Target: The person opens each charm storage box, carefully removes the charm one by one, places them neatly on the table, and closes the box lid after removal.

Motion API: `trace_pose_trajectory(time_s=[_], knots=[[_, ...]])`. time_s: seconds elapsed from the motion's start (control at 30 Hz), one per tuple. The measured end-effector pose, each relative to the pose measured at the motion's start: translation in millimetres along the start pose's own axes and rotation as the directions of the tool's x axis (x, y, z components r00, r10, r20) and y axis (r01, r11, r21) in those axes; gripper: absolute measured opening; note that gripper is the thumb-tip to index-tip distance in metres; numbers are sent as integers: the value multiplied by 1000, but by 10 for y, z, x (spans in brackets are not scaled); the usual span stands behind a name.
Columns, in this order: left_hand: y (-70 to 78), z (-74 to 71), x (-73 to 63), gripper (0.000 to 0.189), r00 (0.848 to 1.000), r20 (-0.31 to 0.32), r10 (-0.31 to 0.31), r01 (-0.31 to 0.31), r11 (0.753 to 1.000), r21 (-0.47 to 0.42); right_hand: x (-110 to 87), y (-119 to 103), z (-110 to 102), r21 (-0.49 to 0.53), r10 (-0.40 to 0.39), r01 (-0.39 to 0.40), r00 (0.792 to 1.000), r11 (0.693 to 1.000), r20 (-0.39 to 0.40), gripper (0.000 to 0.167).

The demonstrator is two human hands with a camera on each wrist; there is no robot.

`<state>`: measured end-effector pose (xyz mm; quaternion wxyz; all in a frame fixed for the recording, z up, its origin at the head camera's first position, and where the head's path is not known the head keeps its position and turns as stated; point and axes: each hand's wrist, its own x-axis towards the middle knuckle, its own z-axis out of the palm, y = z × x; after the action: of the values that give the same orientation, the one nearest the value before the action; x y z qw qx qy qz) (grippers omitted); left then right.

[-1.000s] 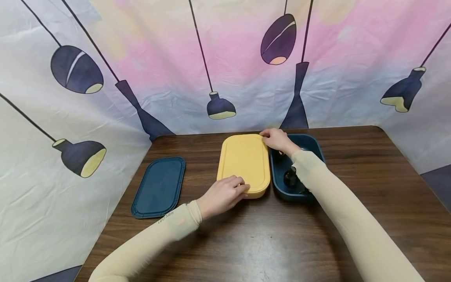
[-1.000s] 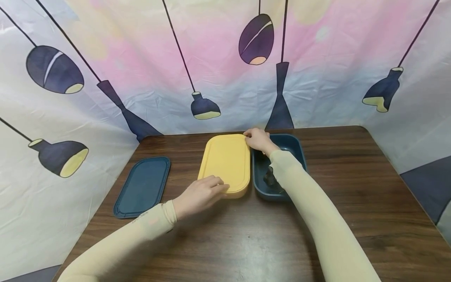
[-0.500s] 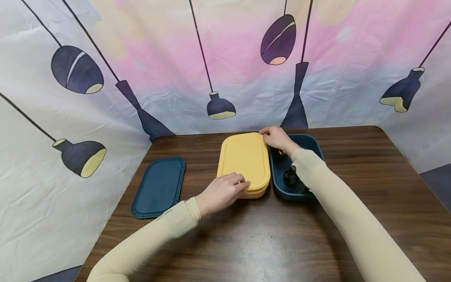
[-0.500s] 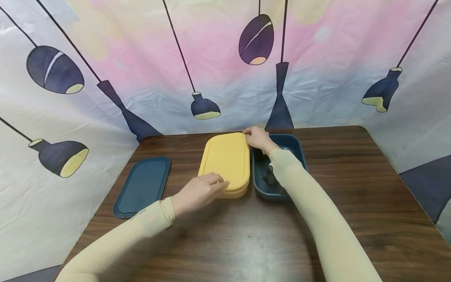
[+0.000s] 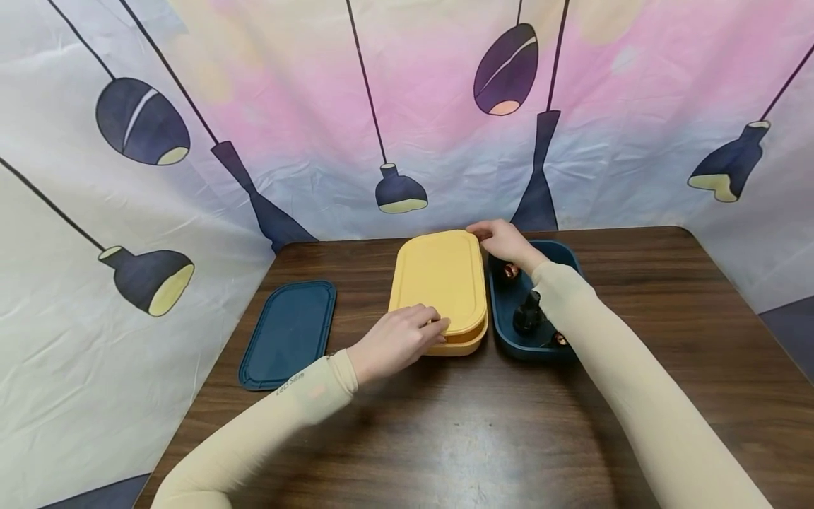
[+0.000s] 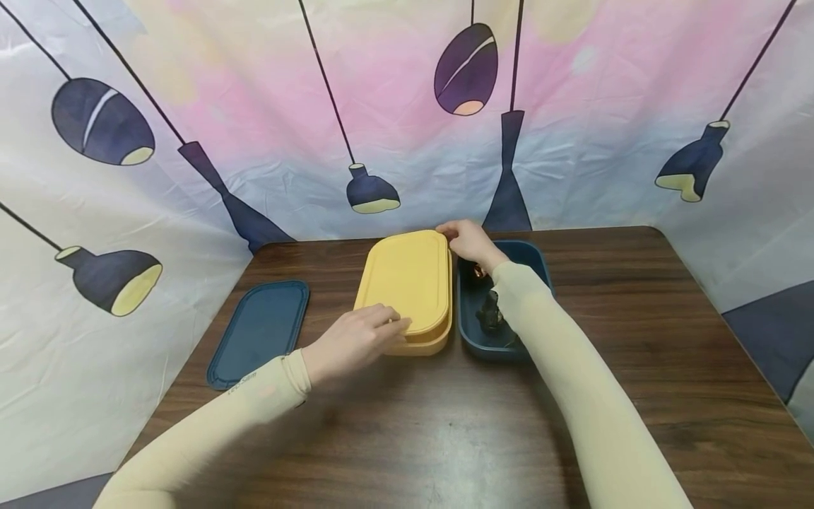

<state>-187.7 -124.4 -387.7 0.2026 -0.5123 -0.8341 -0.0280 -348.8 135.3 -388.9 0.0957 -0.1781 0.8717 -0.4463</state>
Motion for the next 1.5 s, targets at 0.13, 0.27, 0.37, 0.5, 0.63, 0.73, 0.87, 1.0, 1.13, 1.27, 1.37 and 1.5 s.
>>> trace_pose_trajectory(time_s=[0.13,0.27,0.37,0.5,0.63,0.73,0.87,1.0,1.13,1.27,1.37,1.5], knots=[[-39,-102,17,24,1000,-15,1,-1,1000,11,8,-19,-37,58,-25,26,1000,998,-11,45],[-94,-224,30,25,998,-58,6,-4,1000,22,17,-37,-69,107,-48,51,999,993,-25,44],[-135,-327,32,26,996,-90,0,2,1000,16,6,-70,-87,117,-61,66,997,991,-48,42],[-182,-474,25,29,993,-117,-18,17,1000,-5,19,-95,-93,144,-93,103,993,984,-76,40],[-213,-628,7,30,990,-132,-56,53,998,-32,44,-134,-82,187,-139,156,985,970,-101,40],[-230,-734,-20,29,984,-153,-86,78,995,-56,65,-170,-66,210,-162,185,979,960,-120,42],[-252,-859,-70,30,974,-200,-111,95,992,-86,71,-259,-37,259,-178,212,973,942,-146,44],[-268,-958,-124,34,958,-251,-136,110,987,-118,68,-390,0,328,-173,221,970,918,-169,45],[-274,-1021,-193,34,943,-289,-167,123,979,-164,98,-507,50,419,-154,220,971,881,-185,46],[-272,-1054,-274,33,928,-305,-215,156,966,-207,143,-600,110,477,-136,225,967,850,-214,46],[-277,-1065,-342,33,914,-306,-266,200,952,-231,189,-673,162,501,-133,236,963,832,-233,46],[-292,-1073,-434,38,902,-279,-330,261,931,-257,261,-761,225,508,-141,253,958,824,-248,44]])
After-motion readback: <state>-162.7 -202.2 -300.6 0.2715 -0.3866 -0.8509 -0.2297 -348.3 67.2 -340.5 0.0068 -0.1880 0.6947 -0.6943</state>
